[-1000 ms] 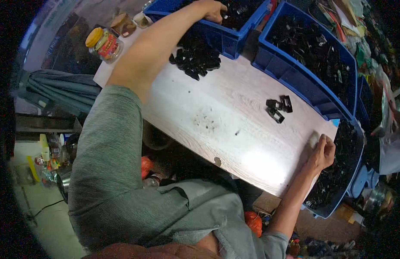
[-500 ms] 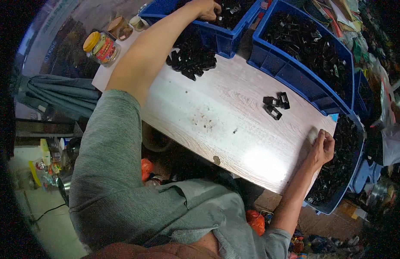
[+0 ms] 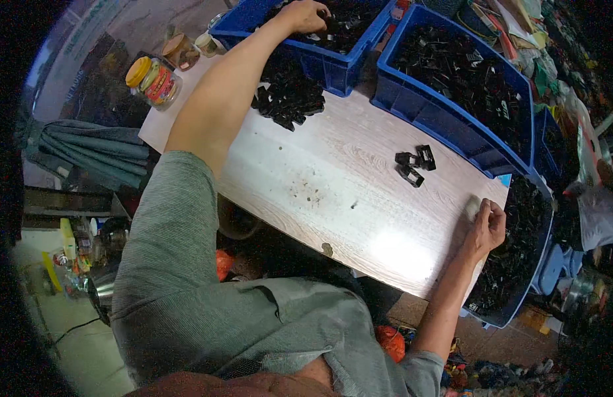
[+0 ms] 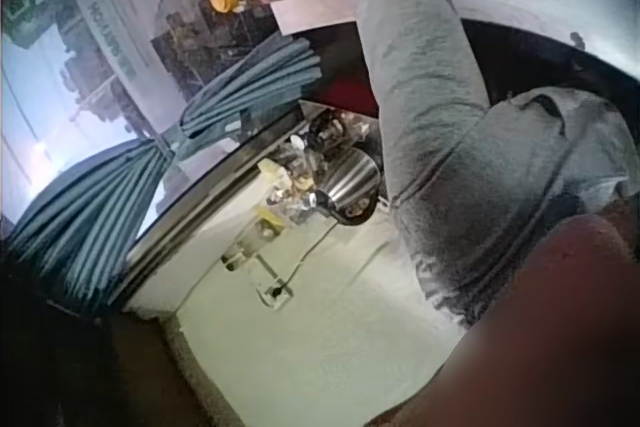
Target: Assembling small black plastic components at a workbench.
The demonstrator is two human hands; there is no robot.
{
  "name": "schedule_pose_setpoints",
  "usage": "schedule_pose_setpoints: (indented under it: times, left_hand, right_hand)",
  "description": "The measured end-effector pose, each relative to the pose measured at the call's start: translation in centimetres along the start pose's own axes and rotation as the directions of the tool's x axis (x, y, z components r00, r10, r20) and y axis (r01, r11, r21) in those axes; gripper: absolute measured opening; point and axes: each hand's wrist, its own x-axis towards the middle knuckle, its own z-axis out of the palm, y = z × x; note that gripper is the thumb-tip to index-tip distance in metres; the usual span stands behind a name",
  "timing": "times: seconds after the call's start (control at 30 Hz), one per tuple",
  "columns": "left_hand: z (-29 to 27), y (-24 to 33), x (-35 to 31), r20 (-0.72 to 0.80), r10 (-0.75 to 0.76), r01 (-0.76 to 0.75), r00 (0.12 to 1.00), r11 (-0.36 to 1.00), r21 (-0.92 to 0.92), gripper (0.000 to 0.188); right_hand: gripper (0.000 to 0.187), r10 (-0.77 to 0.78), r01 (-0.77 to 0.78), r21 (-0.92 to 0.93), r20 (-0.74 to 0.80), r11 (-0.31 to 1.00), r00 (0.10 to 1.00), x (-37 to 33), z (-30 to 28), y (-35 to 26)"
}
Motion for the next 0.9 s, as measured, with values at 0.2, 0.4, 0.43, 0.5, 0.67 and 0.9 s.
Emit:
schedule_pose_setpoints:
  times: [0.2, 0.4, 0.43, 0.5, 0.67, 0.9]
  left_hand:
    - [-4.3, 0.6, -2.2, -0.265, 0.010, -0.071, 0.964, 0.973, -0.222, 0.037]
    - [-6.6, 1.3, -8.3, -0.539, -0.129, -0.106, 0.832, 0.917, -0.384, 0.034]
    - [-6.8, 1.3, -9.9, -0.645, -0.129, -0.163, 0.753, 0.914, -0.373, 0.032]
    - [-6.8, 0.8, -12.7, -0.741, -0.131, -0.215, 0.658, 0.911, -0.352, 0.031]
    - [-1.6, -0.8, -18.0, -0.809, -0.136, -0.204, 0.572, 0.931, -0.301, 0.027]
    - [2.0, -0.5, -19.6, -0.575, -0.168, 0.082, 0.801, 0.981, -0.174, 0.034]
  right_hand:
    - [0.015, 0.016, -0.016, -0.057, 0.011, 0.998, 1.000, 0.0, -0.5, 0.0]
    - [0.017, 0.075, -0.075, -0.001, -0.011, 0.997, 0.997, -0.4, -0.3, -0.8]
    - [0.017, 0.079, -0.079, -0.002, -0.007, 0.997, 0.997, -0.4, -0.1, -0.9]
    - [0.018, 0.060, -0.060, -0.057, -0.005, 0.997, 0.998, -0.3, 0.1, -1.2]
    - [0.018, 0.037, -0.037, -0.048, 0.001, 0.998, 0.999, -0.3, 0.1, -0.9]
    - [0.015, 0.012, -0.012, -0.045, -0.001, 0.999, 1.000, -0.1, 0.0, -0.3]
